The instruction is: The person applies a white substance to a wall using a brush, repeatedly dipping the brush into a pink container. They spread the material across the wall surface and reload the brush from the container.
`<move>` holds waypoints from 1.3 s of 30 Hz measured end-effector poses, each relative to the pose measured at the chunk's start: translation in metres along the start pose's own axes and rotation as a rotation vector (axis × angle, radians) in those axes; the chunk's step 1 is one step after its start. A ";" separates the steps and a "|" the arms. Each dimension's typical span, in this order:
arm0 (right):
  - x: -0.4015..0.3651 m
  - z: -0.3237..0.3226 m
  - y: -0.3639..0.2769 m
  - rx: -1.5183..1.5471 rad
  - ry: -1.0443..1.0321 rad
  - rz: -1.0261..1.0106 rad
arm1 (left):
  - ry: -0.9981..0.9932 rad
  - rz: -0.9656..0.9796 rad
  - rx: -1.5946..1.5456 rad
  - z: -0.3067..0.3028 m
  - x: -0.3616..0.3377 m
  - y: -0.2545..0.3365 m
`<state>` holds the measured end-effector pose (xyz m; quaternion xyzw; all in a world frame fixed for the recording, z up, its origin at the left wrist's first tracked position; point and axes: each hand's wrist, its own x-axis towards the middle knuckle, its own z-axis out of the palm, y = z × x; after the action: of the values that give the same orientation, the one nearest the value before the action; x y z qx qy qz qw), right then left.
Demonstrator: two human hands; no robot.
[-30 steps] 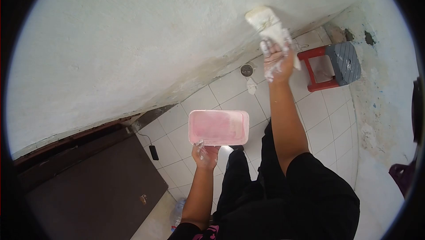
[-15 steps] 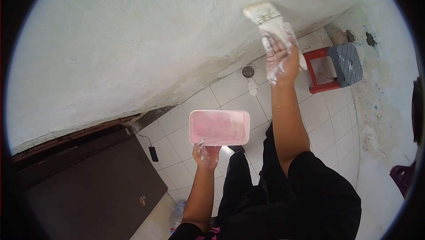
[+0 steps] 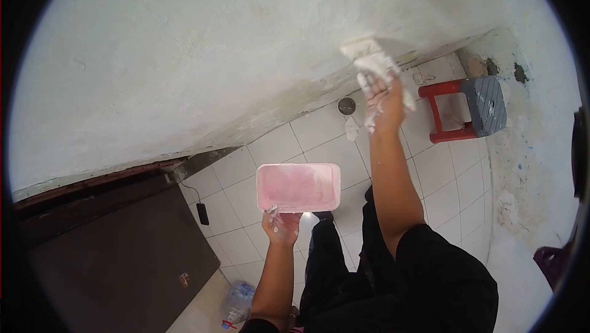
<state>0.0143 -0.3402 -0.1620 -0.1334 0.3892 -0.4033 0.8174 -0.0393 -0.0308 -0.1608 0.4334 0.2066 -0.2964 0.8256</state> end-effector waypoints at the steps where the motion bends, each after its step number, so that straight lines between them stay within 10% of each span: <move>1: -0.013 0.015 -0.017 -0.014 -0.141 -0.132 | 0.004 0.007 -0.002 -0.001 0.000 0.001; 5: -0.027 0.011 -0.030 0.407 -0.702 -0.243 | 0.012 0.031 0.011 0.004 0.000 0.006; 9: 0.002 -0.035 0.044 -0.242 -0.341 -0.235 | 0.002 0.051 0.010 -0.006 0.001 0.006; 18: -0.009 -0.020 0.053 -0.122 -0.028 -0.027 | 0.037 0.058 -0.006 -0.021 0.002 0.011; 25: -0.060 -0.009 -0.030 0.376 -0.768 -0.086 | -0.020 0.109 -0.029 -0.036 0.011 0.015; 39: -0.179 -0.060 -0.011 -0.811 -0.553 0.170 | -0.214 0.213 0.040 -0.023 0.005 0.037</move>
<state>-0.1032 -0.2051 -0.1014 -0.5103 0.2929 -0.1006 0.8023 -0.0131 0.0035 -0.1540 0.4352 0.0645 -0.2558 0.8608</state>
